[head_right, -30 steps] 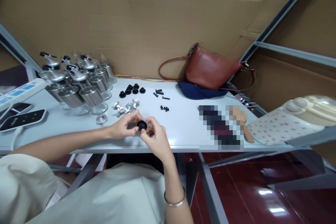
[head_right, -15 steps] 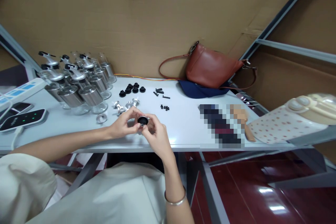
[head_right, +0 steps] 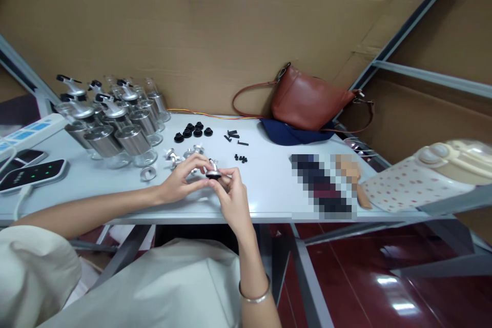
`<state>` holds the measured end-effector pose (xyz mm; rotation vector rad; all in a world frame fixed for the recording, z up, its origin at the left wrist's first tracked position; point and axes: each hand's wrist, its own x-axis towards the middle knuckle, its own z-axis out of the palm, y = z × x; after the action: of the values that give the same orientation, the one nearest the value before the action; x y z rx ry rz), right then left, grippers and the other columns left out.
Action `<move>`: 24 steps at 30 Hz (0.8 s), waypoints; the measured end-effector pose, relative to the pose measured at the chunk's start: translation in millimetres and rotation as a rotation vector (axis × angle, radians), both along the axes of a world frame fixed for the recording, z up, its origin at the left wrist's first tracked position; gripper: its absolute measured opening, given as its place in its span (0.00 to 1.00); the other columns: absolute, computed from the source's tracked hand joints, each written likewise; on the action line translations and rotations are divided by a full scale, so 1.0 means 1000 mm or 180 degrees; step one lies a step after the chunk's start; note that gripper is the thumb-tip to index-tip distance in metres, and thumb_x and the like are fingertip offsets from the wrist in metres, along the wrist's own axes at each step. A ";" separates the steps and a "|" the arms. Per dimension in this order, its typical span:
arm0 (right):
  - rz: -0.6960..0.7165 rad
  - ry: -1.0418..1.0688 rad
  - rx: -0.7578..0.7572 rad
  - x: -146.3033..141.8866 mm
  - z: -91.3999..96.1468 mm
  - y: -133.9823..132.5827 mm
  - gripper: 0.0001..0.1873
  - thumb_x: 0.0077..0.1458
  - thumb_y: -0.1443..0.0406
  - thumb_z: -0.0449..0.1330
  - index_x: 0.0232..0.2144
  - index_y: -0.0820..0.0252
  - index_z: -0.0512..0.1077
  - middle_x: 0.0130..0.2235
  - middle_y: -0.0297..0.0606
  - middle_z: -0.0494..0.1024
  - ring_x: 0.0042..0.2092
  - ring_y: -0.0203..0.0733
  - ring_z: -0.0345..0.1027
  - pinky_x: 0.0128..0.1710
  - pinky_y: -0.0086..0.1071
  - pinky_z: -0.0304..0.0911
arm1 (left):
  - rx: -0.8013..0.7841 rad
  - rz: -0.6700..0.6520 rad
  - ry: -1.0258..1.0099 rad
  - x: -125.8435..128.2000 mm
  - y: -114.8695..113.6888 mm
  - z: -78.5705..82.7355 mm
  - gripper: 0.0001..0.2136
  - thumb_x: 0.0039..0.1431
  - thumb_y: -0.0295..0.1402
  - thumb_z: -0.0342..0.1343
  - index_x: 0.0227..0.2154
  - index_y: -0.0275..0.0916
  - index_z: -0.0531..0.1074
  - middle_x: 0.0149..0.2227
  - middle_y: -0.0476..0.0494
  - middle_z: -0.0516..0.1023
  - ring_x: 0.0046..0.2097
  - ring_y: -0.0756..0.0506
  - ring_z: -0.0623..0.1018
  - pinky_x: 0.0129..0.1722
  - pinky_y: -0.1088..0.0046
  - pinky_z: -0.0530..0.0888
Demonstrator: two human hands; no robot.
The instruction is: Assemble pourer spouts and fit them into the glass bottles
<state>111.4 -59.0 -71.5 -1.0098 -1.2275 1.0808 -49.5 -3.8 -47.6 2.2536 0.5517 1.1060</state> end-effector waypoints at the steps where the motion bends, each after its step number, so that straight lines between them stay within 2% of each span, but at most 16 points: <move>1: 0.0002 -0.0043 -0.0037 0.000 0.000 0.000 0.14 0.56 0.54 0.59 0.37 0.53 0.59 0.36 0.38 0.82 0.41 0.45 0.77 0.42 0.37 0.67 | 0.0009 -0.0013 0.0069 0.000 0.000 0.001 0.12 0.59 0.36 0.57 0.44 0.38 0.69 0.42 0.41 0.70 0.42 0.46 0.72 0.42 0.67 0.72; 4: -0.0035 -0.0356 -0.0107 0.001 0.000 0.000 0.14 0.57 0.53 0.56 0.35 0.53 0.58 0.32 0.36 0.82 0.36 0.45 0.77 0.38 0.36 0.66 | 0.0016 -0.0007 0.0240 0.000 -0.001 0.001 0.18 0.55 0.39 0.61 0.46 0.37 0.69 0.41 0.41 0.71 0.42 0.45 0.73 0.42 0.67 0.72; 8: -0.0079 -0.0856 -0.0032 0.001 0.003 -0.003 0.13 0.57 0.54 0.56 0.32 0.53 0.58 0.27 0.34 0.81 0.29 0.43 0.75 0.32 0.32 0.63 | -0.0069 0.0022 0.0313 0.001 -0.001 0.001 0.14 0.57 0.39 0.59 0.43 0.36 0.71 0.37 0.43 0.74 0.39 0.47 0.74 0.41 0.69 0.71; 14: -0.0185 -0.0949 0.0030 0.000 0.006 -0.004 0.13 0.57 0.54 0.55 0.31 0.54 0.58 0.24 0.31 0.78 0.22 0.38 0.68 0.25 0.28 0.58 | -0.0307 -0.0126 0.0308 0.001 -0.001 0.001 0.15 0.57 0.38 0.59 0.45 0.36 0.71 0.41 0.42 0.77 0.42 0.46 0.76 0.43 0.70 0.72; 20: -0.0055 -0.0605 0.0121 0.000 0.006 -0.003 0.09 0.59 0.57 0.54 0.33 0.55 0.61 0.22 0.30 0.76 0.28 0.39 0.72 0.33 0.31 0.64 | -0.0561 -0.0148 0.0282 0.000 -0.001 0.000 0.14 0.57 0.35 0.58 0.46 0.38 0.71 0.41 0.43 0.79 0.42 0.47 0.77 0.45 0.71 0.72; 22: -0.0052 -0.0532 0.0154 0.003 0.011 -0.002 0.09 0.58 0.57 0.55 0.35 0.56 0.64 0.23 0.31 0.76 0.29 0.39 0.72 0.34 0.32 0.65 | -0.0544 -0.0074 0.0220 0.000 -0.001 0.000 0.14 0.57 0.35 0.58 0.45 0.38 0.71 0.43 0.43 0.78 0.43 0.47 0.77 0.46 0.71 0.71; 24: -0.0111 -0.0749 0.0242 0.011 0.020 0.003 0.09 0.57 0.57 0.55 0.35 0.57 0.66 0.24 0.33 0.77 0.29 0.39 0.72 0.35 0.32 0.65 | -0.0541 -0.0016 0.0244 0.000 -0.001 0.000 0.14 0.57 0.36 0.58 0.45 0.38 0.70 0.43 0.43 0.77 0.43 0.46 0.76 0.45 0.70 0.71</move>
<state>122.5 -55.9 -52.0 -1.1186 -1.4236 0.8997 -49.1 -5.0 -47.5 2.1551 0.6458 0.9364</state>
